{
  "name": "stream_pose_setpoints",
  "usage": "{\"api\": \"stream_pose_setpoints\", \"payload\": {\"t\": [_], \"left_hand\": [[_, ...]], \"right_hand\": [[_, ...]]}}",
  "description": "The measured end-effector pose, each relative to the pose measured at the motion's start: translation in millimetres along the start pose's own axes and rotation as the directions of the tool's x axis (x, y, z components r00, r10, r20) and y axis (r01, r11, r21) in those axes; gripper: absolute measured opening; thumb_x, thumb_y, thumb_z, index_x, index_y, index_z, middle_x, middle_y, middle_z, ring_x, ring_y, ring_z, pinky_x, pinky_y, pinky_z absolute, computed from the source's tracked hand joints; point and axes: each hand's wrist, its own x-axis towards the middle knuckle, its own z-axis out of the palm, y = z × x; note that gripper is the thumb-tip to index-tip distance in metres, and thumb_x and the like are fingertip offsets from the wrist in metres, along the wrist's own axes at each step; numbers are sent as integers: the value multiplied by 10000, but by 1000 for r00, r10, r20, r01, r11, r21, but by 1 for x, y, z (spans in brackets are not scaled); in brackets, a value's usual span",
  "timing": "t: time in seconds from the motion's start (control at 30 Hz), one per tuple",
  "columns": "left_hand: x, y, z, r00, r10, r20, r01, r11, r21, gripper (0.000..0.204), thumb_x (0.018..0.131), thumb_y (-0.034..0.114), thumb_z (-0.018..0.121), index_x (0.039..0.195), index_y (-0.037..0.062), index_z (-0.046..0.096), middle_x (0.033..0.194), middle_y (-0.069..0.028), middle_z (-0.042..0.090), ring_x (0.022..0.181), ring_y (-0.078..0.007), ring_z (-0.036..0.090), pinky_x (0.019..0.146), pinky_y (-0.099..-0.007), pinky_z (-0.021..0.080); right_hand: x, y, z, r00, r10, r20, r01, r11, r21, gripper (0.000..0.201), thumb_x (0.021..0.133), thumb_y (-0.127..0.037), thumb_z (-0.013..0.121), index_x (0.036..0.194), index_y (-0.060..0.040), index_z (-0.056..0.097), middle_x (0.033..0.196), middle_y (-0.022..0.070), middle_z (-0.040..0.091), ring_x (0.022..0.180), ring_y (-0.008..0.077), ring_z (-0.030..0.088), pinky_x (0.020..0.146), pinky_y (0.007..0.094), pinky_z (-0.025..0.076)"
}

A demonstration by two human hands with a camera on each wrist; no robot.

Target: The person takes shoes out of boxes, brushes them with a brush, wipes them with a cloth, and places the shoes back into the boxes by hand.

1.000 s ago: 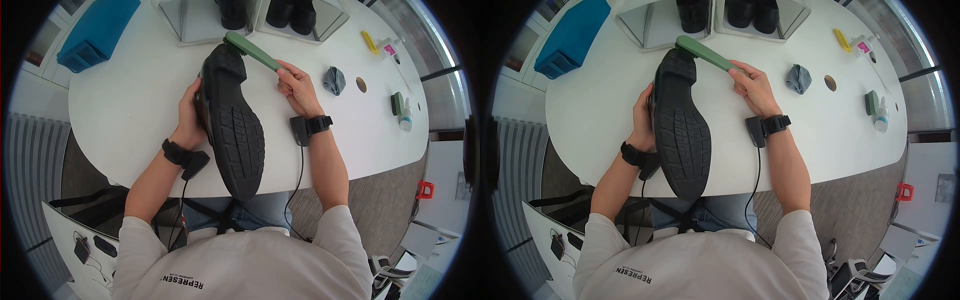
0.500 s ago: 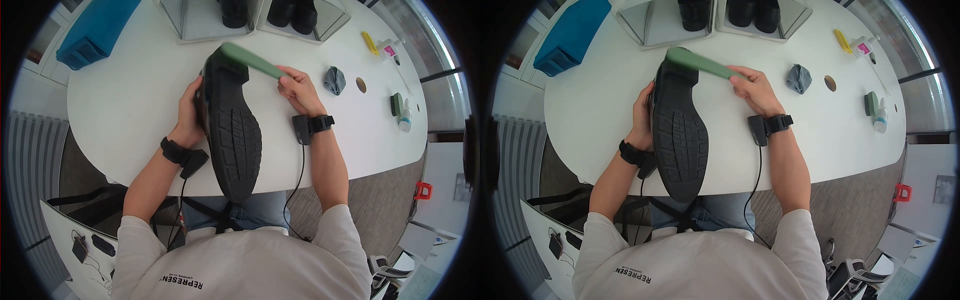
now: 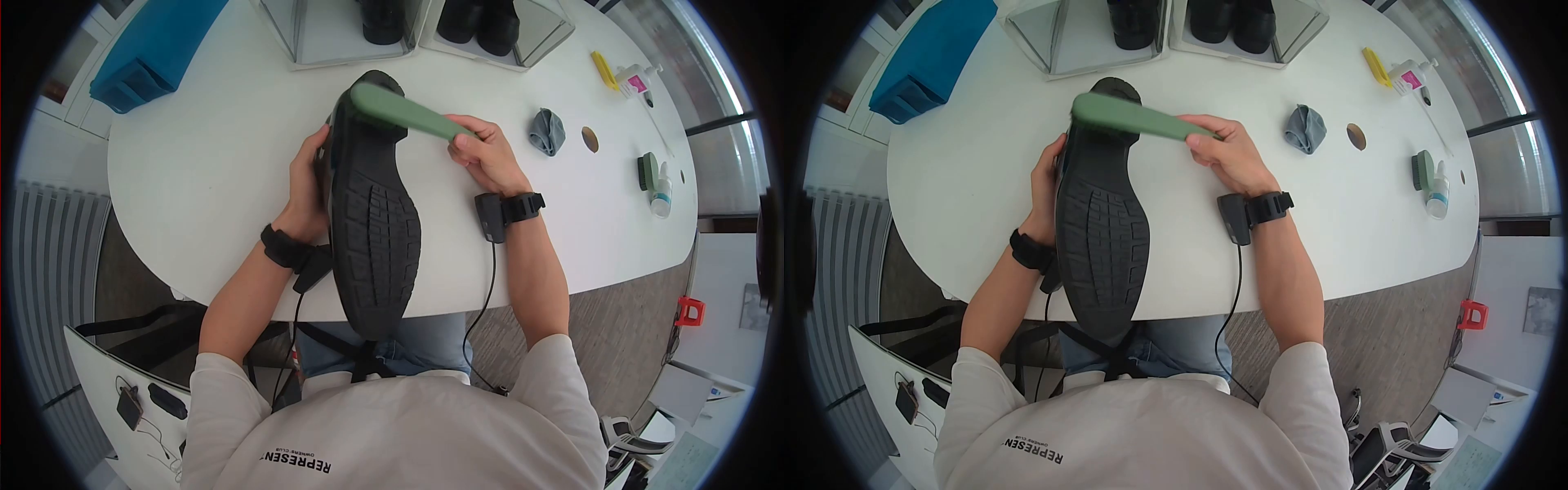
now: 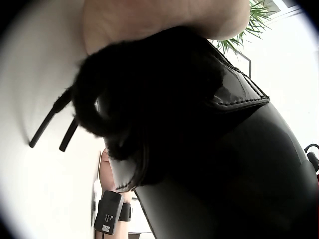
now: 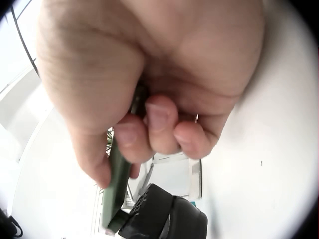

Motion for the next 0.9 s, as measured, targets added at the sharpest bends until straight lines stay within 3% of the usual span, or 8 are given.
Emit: {"api": "stream_pose_setpoints", "payload": {"t": [0.07, 0.13, 0.3, 0.37, 0.47, 0.7, 0.8, 0.9], "left_hand": [[-1, -1, -2, 999, -5, 49, 4, 1000, 21, 422, 927, 420, 460, 1137, 73, 579, 1069, -85, 627, 968, -210, 598, 869, -347, 473], [-1, -3, -4, 1000, 0, 24, 0, 1000, 10, 424, 928, 420, 455, 1130, 69, 582, 1059, -86, 629, 955, -210, 601, 862, -342, 476], [1, 0, -9, 999, 32, 40, -32, 999, -8, 432, 929, 419, 446, 1107, 54, 590, 1024, -89, 634, 914, -205, 609, 828, -327, 489], [0, 1, -8, 993, 71, 94, -62, 994, -90, 395, 956, 342, 439, 1059, -2, 602, 925, -114, 653, 797, -182, 656, 722, -298, 549], [-2, 3, -4, 995, 96, 41, -91, 989, -119, 386, 957, 338, 443, 1052, -1, 601, 923, -112, 652, 777, -182, 658, 698, -294, 557], [3, 6, -20, 988, 139, 62, -138, 990, -27, 405, 934, 401, 445, 1048, 50, 609, 948, -74, 640, 805, -188, 617, 728, -301, 515], [10, 5, -26, 978, 119, 170, -79, 972, -223, 385, 934, 384, 455, 1038, 49, 613, 934, -70, 642, 787, -184, 616, 718, -295, 516], [4, 6, -24, 971, 87, 222, -37, 975, -218, 378, 934, 379, 461, 1038, 49, 615, 938, -76, 644, 793, -186, 618, 726, -302, 518]], "right_hand": [[-2, -1, 5, 997, 19, 78, -19, 1000, -1, 371, 884, -90, 633, 1224, 43, 567, 669, -56, 443, 564, 52, 314, 529, 217, 273], [4, 1, 10, 987, 1, -158, 11, 997, 75, 383, 891, -89, 626, 1242, 44, 550, 667, -56, 435, 561, 52, 313, 529, 218, 277], [2, 0, 2, 1000, 5, 3, -5, 1000, -17, 354, 922, -110, 591, 1246, 25, 546, 596, -65, 341, 528, 60, 257, 522, 235, 258], [5, -2, 11, 980, -7, -197, 11, 1000, 20, 363, 911, -115, 604, 1243, 24, 551, 594, -64, 340, 527, 59, 263, 525, 229, 260], [2, -3, 0, 999, 39, -7, -39, 999, -27, 371, 904, -121, 615, 1241, 20, 555, 597, -64, 341, 527, 58, 266, 529, 227, 265], [3, 2, -3, 997, 13, -75, -13, 1000, 5, 372, 905, -121, 616, 1245, 16, 553, 613, -62, 369, 535, 58, 284, 535, 224, 277], [0, 1, 2, 1000, 15, 26, -15, 1000, -22, 380, 901, -123, 623, 1245, 21, 552, 621, -61, 381, 542, 57, 294, 533, 220, 277], [2, 1, 5, 992, -6, -126, 5, 1000, -9, 384, 901, -126, 625, 1246, 26, 550, 629, -62, 384, 545, 57, 296, 530, 219, 276]]}}
